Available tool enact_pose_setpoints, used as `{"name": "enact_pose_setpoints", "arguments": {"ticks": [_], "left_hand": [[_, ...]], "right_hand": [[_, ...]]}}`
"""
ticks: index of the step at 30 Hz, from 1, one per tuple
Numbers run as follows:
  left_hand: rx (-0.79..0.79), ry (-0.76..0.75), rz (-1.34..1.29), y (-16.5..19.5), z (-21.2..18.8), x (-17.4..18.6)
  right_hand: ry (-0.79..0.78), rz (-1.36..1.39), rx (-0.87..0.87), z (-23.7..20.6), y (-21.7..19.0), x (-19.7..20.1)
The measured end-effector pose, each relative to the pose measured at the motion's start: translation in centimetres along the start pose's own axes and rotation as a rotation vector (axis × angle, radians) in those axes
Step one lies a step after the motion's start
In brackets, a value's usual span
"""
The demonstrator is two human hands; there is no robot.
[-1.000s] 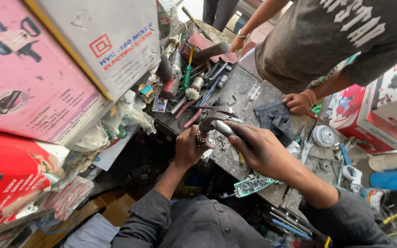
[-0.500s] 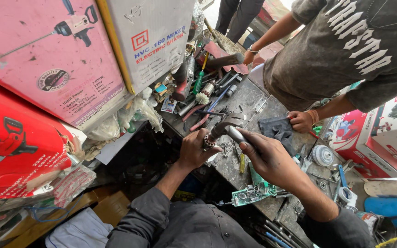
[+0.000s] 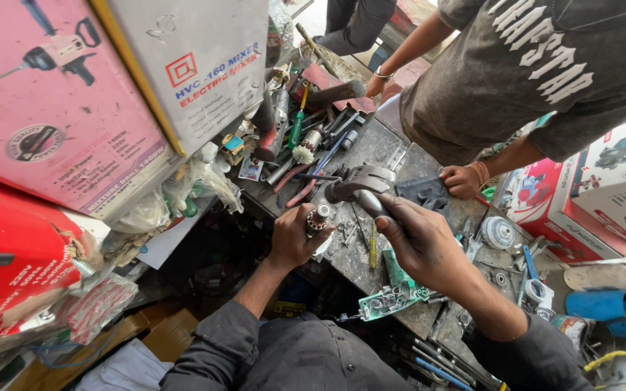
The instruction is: The person repairs an electric mixer motor at a cluttered workbench. They hold the motor housing and armature, tap and press components together using a hammer, reposition the parts, and handle small motor pieces while other people stand around the bench.
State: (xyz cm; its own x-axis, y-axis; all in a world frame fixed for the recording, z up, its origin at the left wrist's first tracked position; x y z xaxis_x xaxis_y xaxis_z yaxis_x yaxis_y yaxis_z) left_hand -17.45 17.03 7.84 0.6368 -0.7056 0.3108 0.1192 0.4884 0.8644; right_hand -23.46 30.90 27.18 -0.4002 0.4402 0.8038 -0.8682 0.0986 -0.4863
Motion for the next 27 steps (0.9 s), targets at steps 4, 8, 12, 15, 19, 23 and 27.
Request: {"name": "enact_pose_setpoints", "arguments": {"ticks": [4, 8, 12, 15, 19, 23, 27], "left_hand": [[0.024, -0.005, 0.0, 0.2, -0.1, -0.3], [0.035, 0.007, -0.006, 0.7, 0.0, -0.8], [0.035, -0.005, -0.012, 1.0, 0.1, -1.8], [0.083, -0.016, -0.024, 0.4, -0.5, -2.2], [0.072, 0.003, -0.017, 0.0, -1.0, -2.3], [0.064, 0.002, 0.029, -0.1, -1.0, -2.6], [0.049, 0.008, 0.055, 0.7, -0.9, -3.0]], "right_hand": [[-0.042, 0.03, -0.012, -0.6, 0.4, -0.8], [0.02, 0.041, 0.116, -1.0, -0.2, -0.3], [-0.008, 0.083, 0.093, -1.6, 0.3, 0.0], [-0.061, 0.063, 0.03, -2.1, 0.7, -0.3], [-0.091, 0.1, 0.0, -2.2, 0.8, -1.0], [-0.082, 0.091, -0.003, -2.3, 1.1, -1.1], [-0.078, 0.094, 0.027, -2.5, 1.2, -0.8]]}}
Point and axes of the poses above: each hand's wrist, its own z-axis towards the middle knuckle, its own x-axis out of the back of the hand, y = z × x, the point moved 9 cm from there along z, towards the middle knuckle, and after that the axes turned 14 degrees about x, right-handed, at the moved point
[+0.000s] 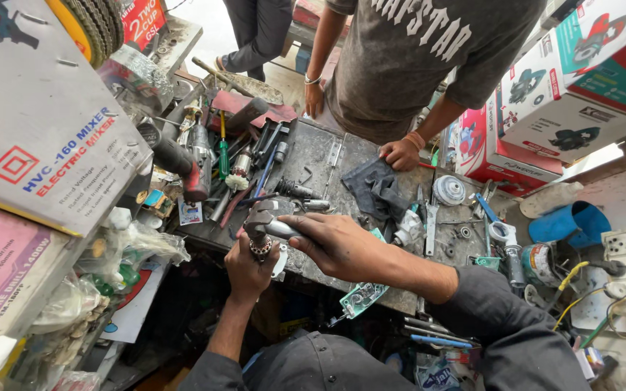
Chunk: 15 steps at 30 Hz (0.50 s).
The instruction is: The person repairs an electric mixer motor at a cluttered workbench. They hold the motor housing and armature, tap and press components together using a hammer, reposition the parts, and handle small motor pieces while other people stand around the bench.
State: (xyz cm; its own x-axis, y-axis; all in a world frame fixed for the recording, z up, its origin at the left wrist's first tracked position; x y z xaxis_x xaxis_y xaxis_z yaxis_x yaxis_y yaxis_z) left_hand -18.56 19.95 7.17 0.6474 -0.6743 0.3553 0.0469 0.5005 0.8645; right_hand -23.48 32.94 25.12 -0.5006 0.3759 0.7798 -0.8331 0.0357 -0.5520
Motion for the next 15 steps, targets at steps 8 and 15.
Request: {"name": "enact_pose_setpoints", "arguments": {"ticks": [8, 15], "left_hand": [[0.077, 0.052, -0.08, 1.2, 0.2, 0.5], [0.139, 0.045, -0.161, 0.0, 1.0, -0.9]], "right_hand": [[-0.041, -0.012, 0.008, 0.3, 0.4, -0.1], [-0.047, 0.013, -0.003, 0.3, 0.7, -0.3]]}}
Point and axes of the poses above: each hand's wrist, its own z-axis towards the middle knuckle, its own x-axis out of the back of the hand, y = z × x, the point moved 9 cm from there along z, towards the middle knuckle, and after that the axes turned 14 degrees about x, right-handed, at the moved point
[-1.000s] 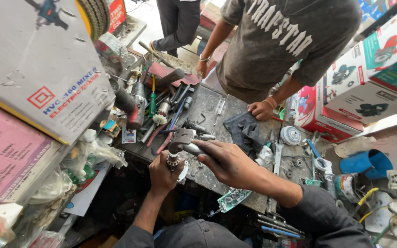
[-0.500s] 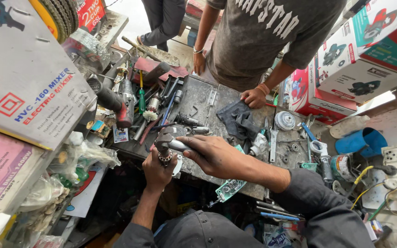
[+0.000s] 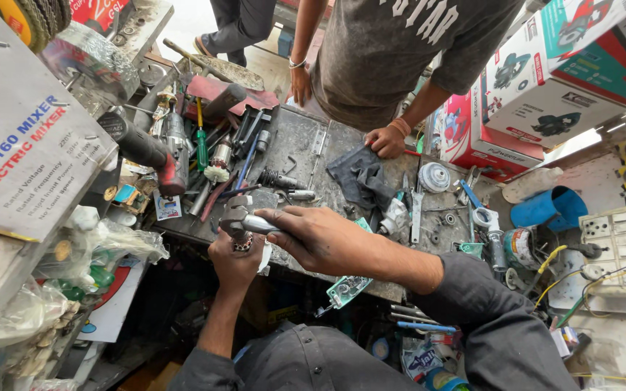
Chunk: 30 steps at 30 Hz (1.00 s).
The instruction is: The person repairs an electric mixer motor at a cluttered workbench. They hold the motor housing and armature, tap and press components together using a hammer, reposition the parts, and handle small motor pieces while other people stand around the bench.
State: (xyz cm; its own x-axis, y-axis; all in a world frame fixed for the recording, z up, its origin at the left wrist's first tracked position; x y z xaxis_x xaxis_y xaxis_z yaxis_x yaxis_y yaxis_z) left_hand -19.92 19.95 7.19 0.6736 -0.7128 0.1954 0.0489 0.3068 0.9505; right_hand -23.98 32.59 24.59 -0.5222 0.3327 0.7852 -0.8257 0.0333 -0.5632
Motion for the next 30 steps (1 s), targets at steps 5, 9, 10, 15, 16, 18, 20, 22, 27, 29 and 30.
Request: {"name": "enact_pose_setpoints", "arguments": {"ticks": [5, 9, 10, 15, 16, 18, 20, 22, 27, 29, 30], "left_hand": [[0.005, 0.018, 0.052, -0.6, -0.1, -0.1], [0.036, 0.027, -0.008, 0.0, 0.0, 0.2], [0.075, 0.027, -0.002, 0.0, 0.1, 0.3], [0.056, 0.05, 0.153, 1.6, 0.1, 1.1], [0.023, 0.063, 0.222, 2.0, -0.1, 1.2], [0.019, 0.061, 0.201, 1.9, -0.2, 1.3], [0.011, 0.053, 0.174, 1.6, -0.3, 1.1], [0.002, 0.049, 0.149, 1.2, -0.3, 1.0], [0.038, 0.027, 0.17, 0.5, 0.2, 1.5], [-0.039, 0.045, 0.165, 1.3, 0.5, 2.4], [-0.119, 0.071, 0.156, 2.2, 0.4, 2.9]], "right_hand": [[-0.014, -0.003, -0.018, -0.1, 0.2, -0.2], [0.012, -0.016, 0.009, 0.1, -0.2, 0.1], [0.011, -0.007, 0.007, 0.2, -0.3, 0.1], [0.004, -0.013, 0.042, 0.4, -1.1, 0.2], [0.007, -0.01, 0.044, 0.4, -1.1, 0.2], [0.014, 0.006, 0.045, 0.4, -1.0, 0.2], [-0.003, 0.01, 0.027, 0.3, -0.5, -0.1], [-0.009, 0.008, 0.026, 0.3, -0.2, -0.4], [0.016, 0.012, 0.018, 0.8, 0.5, -1.0], [0.026, -0.033, 0.057, 1.2, 0.0, -1.2], [0.029, -0.057, 0.069, 1.4, -0.3, -1.3]]}}
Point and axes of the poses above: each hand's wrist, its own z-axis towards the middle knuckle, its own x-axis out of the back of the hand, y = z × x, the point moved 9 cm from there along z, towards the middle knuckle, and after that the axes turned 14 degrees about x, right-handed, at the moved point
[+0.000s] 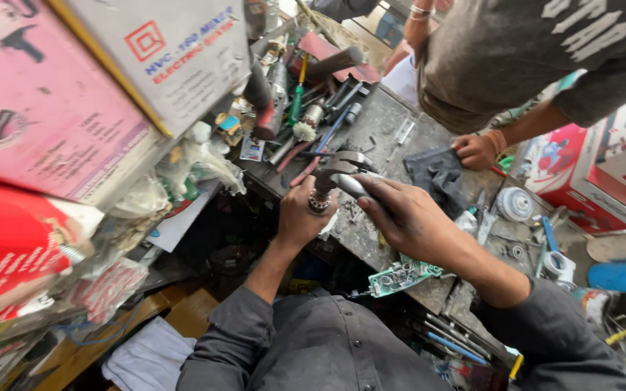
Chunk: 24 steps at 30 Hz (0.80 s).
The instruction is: The person repairs an electric mixer motor at a cluttered workbench. They hold the motor housing and armature, tap and press components together using a hammer, reposition the parts, and handle small motor pieces while other people stand around the bench.
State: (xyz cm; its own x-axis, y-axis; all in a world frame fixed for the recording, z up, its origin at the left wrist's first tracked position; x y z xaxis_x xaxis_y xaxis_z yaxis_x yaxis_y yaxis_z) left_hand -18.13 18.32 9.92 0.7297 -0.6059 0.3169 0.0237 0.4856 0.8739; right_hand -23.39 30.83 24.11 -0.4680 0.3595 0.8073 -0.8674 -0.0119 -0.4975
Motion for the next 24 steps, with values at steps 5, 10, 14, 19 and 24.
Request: {"name": "enact_pose_setpoints", "arguments": {"ticks": [5, 10, 14, 19, 24], "left_hand": [[-0.033, -0.003, 0.039, -0.2, 0.5, 0.6], [0.119, -0.096, -0.034, -2.6, 0.5, -0.6], [0.071, -0.058, -0.013, -2.5, 0.4, -0.4], [0.067, -0.033, -0.019, -2.4, 0.4, -0.4], [0.093, -0.051, -0.017, -2.9, 0.7, -0.9]], "right_hand": [[0.052, -0.007, -0.052, 0.6, -0.3, 1.0], [0.037, -0.003, -0.125, 0.7, 0.6, 1.5], [-0.001, 0.007, -0.055, 1.4, 0.6, 0.3], [-0.001, -0.052, -0.001, 1.4, -0.4, 1.5], [0.203, -0.087, -0.08, -0.3, -0.6, 4.9]]}}
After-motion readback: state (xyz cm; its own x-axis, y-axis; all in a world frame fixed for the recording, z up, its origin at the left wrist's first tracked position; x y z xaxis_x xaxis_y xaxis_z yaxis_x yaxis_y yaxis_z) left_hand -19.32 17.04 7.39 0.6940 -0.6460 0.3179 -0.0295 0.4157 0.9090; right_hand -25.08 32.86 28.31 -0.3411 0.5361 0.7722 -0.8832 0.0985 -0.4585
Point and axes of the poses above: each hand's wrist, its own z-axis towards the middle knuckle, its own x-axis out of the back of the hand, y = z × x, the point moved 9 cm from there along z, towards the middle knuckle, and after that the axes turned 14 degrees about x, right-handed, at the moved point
